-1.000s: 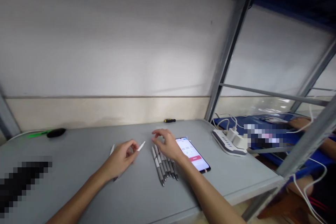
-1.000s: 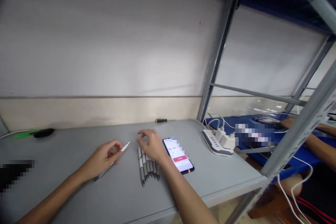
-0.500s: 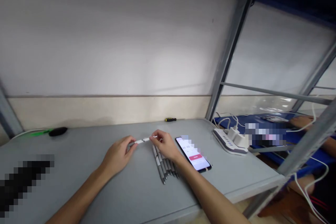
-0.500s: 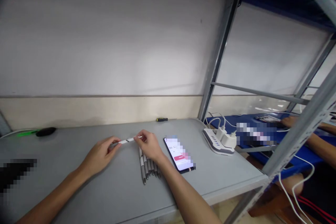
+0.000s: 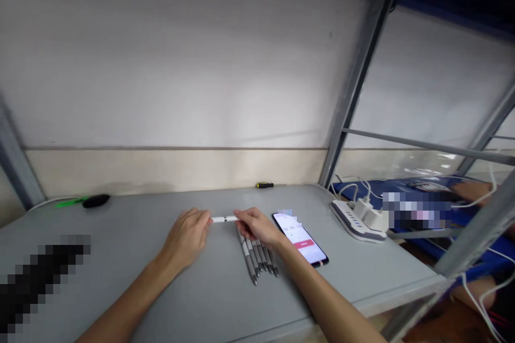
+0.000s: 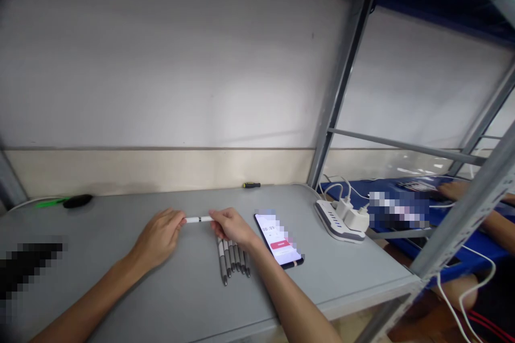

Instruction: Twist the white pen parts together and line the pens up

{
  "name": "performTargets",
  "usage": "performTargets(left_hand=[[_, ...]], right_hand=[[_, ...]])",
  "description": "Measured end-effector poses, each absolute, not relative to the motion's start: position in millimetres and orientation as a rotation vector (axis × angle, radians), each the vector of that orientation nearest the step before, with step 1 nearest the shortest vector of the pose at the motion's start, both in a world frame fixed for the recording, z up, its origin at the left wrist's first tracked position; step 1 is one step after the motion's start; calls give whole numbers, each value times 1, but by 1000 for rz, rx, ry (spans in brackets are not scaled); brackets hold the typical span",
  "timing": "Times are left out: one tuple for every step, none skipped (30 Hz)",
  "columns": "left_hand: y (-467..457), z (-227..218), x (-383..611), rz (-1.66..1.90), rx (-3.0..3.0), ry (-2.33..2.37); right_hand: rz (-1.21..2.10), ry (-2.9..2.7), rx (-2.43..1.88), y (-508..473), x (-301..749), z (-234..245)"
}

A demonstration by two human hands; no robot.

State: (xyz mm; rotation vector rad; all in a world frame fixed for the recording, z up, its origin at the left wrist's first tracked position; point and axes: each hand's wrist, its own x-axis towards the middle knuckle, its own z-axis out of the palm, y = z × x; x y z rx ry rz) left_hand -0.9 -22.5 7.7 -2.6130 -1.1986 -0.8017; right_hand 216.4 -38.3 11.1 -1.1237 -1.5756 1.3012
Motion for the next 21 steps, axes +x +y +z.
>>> performTargets(left_hand=[[-23,8,-1,-784,-2596,-1190],[-24,9,0,-781,-2587,-1183],[-25,9,0,-790,-2583,-1181],[-26,9,1,-805,-2583,-1184],[-27,9,2,-822,-2586,-1196],[-27,9,2,-839,-2591,-1215],[-27,8,3,-856,-2598,-1241],[-26,7,3,-870,-2610,-1271],[-25,5,3,-881,-2627,-1302],[-23,4,3,-890,-2645,-1334],[-21,2,2,-899,-2669,-1362],[-20,1,2,-909,-2698,-1385],[-18,1,1,-933,-2719,-1404],[-17,0,0,-956,-2738,-1406],[-16,0,-1,-971,-2745,-1401],[-16,0,-2,-980,-2747,-1391],[-16,1,-2,-984,-2747,-1374],[-16,1,-3,-983,-2745,-1359],[-16,2,-3,-980,-2743,-1348],[-17,2,-3,-975,-2742,-1339],[-17,3,-3,-969,-2741,-1336]], right_hand=[[1308,-1585,-1114,-39,216,11],[1320,-1591,-1096,-39,217,12],[1334,-1593,-1074,-39,217,12],[1343,-1596,-1051,-38,217,12],[1332,-1606,-1031,-38,217,12],[1297,-1627,-1017,-39,218,12],[1237,-1659,-1009,-39,218,13],[1162,-1696,-1006,-40,218,14],[1083,-1729,-1008,-40,218,14],[1008,-1750,-1010,-41,218,15],[947,-1755,-1012,-41,217,15],[905,-1750,-1015,-41,217,15],[879,-1739,-1019,-41,216,14],[870,-1729,-1024,-41,216,13],[874,-1716,-1033,-40,216,12],[891,-1706,-1050,-39,216,10],[914,-1701,-1079,-37,216,9],[935,-1700,-1117,-36,216,7],[947,-1705,-1157,-35,217,6],[946,-1716,-1187,-34,218,6],[933,-1729,-1199,-34,218,5]])
